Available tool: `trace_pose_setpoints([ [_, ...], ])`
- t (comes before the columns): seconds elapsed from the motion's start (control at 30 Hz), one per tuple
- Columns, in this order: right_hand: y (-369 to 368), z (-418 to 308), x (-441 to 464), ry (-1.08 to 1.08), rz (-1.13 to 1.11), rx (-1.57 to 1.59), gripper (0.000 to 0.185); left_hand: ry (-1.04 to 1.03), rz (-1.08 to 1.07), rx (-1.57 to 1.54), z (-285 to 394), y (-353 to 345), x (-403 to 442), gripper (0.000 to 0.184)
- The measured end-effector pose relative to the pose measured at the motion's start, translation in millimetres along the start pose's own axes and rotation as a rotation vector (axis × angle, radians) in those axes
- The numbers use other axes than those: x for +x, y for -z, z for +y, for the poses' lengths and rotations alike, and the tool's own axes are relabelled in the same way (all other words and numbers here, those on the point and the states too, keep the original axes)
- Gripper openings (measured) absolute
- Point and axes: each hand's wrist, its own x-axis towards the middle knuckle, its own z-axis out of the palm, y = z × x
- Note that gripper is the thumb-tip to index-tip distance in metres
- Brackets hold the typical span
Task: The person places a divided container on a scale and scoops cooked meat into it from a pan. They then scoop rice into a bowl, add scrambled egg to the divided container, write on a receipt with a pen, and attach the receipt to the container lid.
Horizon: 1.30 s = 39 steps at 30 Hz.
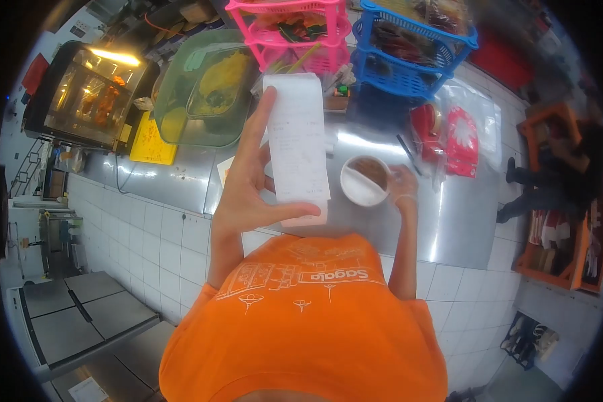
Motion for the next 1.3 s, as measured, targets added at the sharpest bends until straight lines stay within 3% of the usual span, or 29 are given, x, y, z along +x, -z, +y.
trace_pose_setpoints([
  [0.1,-19.4,28.0,30.7,0.258,0.214,-0.163,0.021,0.030,0.016,0.005,-0.2,1.1,0.8,0.121],
  [0.2,-31.0,-23.0,8.7,0.205,0.395,-0.125,0.020,0.055,0.026,0.008,2.5,0.0,1.0,0.121],
  [0.3,-58.2,-8.0,12.4,0.422,0.585,-0.131,0.022,0.122,0.037,-0.015,5.6,1.0,1.6,0.122],
  [0.4,-57.9,-23.1,6.5,0.337,0.605,0.005,0.024,0.099,0.041,0.014,-1.3,2.6,3.8,0.123],
  [0.5,-45.0,-33.2,3.2,0.262,0.517,-0.107,0.028,0.105,0.065,0.022,-1.7,4.0,4.5,0.123],
  [0.6,-27.3,-48.7,1.6,0.495,0.684,-0.386,0.030,0.139,0.111,0.050,-4.2,11.6,-3.4,0.123],
  [0.63,-23.9,-59.5,3.9,0.481,0.720,-0.377,0.029,0.174,0.140,0.021,-3.6,13.9,-7.5,0.123],
  [0.73,-23.0,-117.7,-2.2,0.667,0.585,-0.229,0.027,0.251,0.232,-0.063,-3.4,19.1,-22.7,0.123],
  [0.87,-72.6,-192.5,-13.3,0.510,-0.033,-0.040,0.020,0.293,0.419,-0.176,-13.6,30.4,-48.5,0.125],
  [0.93,-118.3,-200.8,0.5,0.644,-0.373,0.174,0.019,0.292,0.516,-0.195,-17.3,41.1,-64.1,0.125],
  [1.0,-156.2,-245.4,1.9,0.621,-0.452,0.255,0.014,0.245,0.588,-0.168,-22.2,59.7,-77.4,0.123],
  [1.07,-195.0,-291.1,20.4,0.672,-0.562,0.239,0.026,0.229,0.632,-0.175,-24.2,84.0,-91.2,0.117],
  [1.13,-232.1,-344.9,44.2,0.449,-0.831,0.553,0.032,0.254,0.676,-0.192,-24.6,111.0,-106.1,0.117],
  [1.2,-275.3,-389.0,74.2,0.328,-0.927,0.627,0.045,0.224,0.741,-0.214,-20.9,133.6,-110.9,0.111],
  [1.27,-320.5,-444.6,98.8,0.704,-0.306,-0.201,0.059,0.192,0.763,-0.175,-23.3,166.1,-118.0,0.108],
  [1.3,-335.2,-467.8,107.6,0.656,-0.293,-0.263,0.063,0.192,0.762,-0.155,-23.1,184.0,-121.0,0.106],
])
